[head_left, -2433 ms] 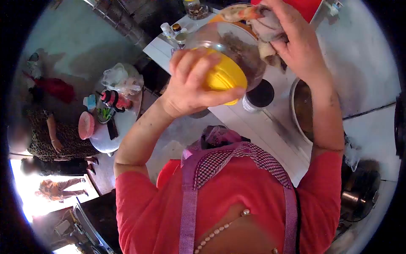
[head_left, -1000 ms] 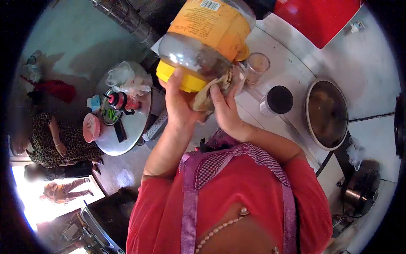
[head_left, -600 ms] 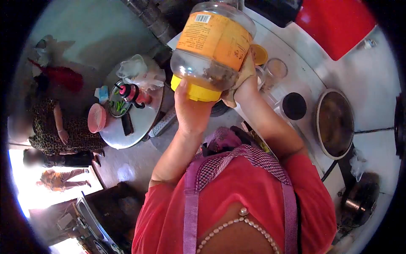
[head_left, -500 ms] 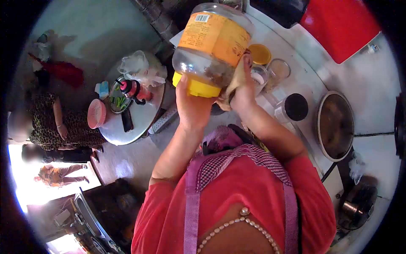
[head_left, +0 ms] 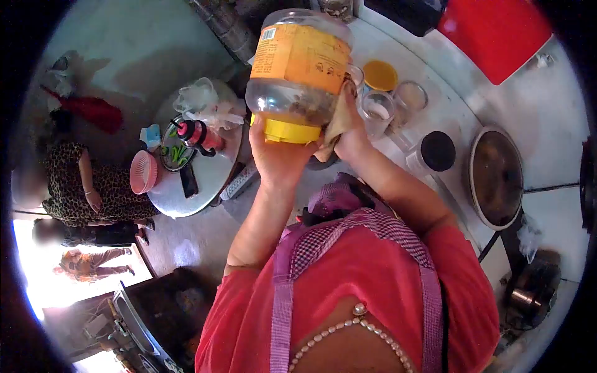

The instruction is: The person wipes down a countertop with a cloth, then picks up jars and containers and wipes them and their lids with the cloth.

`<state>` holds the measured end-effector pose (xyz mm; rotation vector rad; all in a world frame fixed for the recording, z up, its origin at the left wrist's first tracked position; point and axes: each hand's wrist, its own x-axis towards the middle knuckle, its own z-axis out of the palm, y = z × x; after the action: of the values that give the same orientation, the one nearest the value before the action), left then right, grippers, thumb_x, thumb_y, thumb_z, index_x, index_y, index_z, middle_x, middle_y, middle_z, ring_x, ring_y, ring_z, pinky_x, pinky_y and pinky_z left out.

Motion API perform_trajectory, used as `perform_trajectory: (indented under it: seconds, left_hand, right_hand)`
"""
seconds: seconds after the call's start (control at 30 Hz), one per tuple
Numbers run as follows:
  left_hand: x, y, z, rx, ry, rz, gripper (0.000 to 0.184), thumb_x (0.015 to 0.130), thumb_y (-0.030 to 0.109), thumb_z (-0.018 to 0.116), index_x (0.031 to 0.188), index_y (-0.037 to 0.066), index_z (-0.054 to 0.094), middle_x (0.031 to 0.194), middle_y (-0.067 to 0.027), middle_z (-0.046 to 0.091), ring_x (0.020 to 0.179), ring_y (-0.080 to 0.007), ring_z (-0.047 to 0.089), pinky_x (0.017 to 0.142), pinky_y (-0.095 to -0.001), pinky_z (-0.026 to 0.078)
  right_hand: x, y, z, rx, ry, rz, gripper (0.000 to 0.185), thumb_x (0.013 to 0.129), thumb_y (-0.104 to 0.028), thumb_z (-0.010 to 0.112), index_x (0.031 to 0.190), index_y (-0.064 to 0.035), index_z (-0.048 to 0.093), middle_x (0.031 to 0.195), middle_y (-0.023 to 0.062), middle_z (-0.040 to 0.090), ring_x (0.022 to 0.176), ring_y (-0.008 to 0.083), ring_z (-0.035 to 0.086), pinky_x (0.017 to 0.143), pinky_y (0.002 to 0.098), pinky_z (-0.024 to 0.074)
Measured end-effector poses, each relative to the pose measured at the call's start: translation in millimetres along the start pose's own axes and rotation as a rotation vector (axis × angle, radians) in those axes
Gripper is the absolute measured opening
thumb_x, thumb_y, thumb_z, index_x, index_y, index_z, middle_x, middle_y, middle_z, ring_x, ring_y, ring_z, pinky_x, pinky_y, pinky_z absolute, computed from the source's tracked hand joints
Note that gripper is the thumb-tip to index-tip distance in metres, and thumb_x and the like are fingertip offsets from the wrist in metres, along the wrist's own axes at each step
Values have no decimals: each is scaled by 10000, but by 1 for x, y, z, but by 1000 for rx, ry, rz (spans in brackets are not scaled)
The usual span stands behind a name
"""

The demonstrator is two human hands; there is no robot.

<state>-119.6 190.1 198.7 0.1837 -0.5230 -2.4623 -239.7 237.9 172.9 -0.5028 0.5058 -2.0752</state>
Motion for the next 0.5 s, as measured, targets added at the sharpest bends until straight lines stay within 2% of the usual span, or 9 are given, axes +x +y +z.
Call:
perform_trajectory:
  seconds: [0.03,0.1,0.2,0.23,0.33,0.43,0.5]
  left_hand:
    - [-3,1,4,-37,13,-3,684,814,562,488,1327,124,379,1312,-144,437,1186,-352,433,883,-552,415]
    - [-6,-6,1,-65,18,-34,679,817,564,484,1325,125,381,1315,-142,433,1170,-351,444,867,-547,424]
    - [-7,-15,-5,-90,23,-70,674,818,575,476,1328,144,384,1322,-132,430,1160,-345,454,842,-542,437]
    - [-4,-16,-7,-91,32,-56,673,818,578,475,1327,148,386,1320,-130,433,1158,-344,455,840,-541,438]
    - [9,-12,-23,-73,-23,-33,669,817,585,467,1329,162,386,1321,-118,436,1173,-345,442,829,-532,442]
    - [12,-7,-32,-65,-47,4,666,818,579,469,1333,165,382,1321,-111,435,1192,-346,429,833,-530,438]
    - [13,-1,-30,-37,-29,34,659,818,571,473,1333,169,384,1318,-105,438,1205,-343,421,852,-529,427]
  right_hand:
    - [11,-2,-7,58,-65,18,595,959,-482,352,1411,-109,249,1376,111,378,1252,263,409,1034,398,361]
    - [35,0,-28,181,-191,68,601,952,-516,309,1385,-100,331,1348,114,437,1220,271,451,1019,414,381]
    - [61,5,-65,152,-276,150,837,813,-713,393,1411,-133,303,1418,108,374,1275,288,402,1032,457,374]
    - [58,6,-58,-8,-107,138,896,772,-736,438,1421,-139,281,1426,111,360,1286,289,389,1040,454,366]
    - [59,23,-55,132,-228,29,861,792,-716,431,1419,-145,285,1419,112,369,1283,291,393,1041,452,366]
    - [50,20,-41,280,-328,136,597,938,-539,296,1391,-153,337,1374,103,428,1242,286,436,1018,448,382]
    - [49,22,-34,357,-214,223,586,943,-534,305,1380,-147,349,1366,94,435,1229,277,446,1023,441,372]
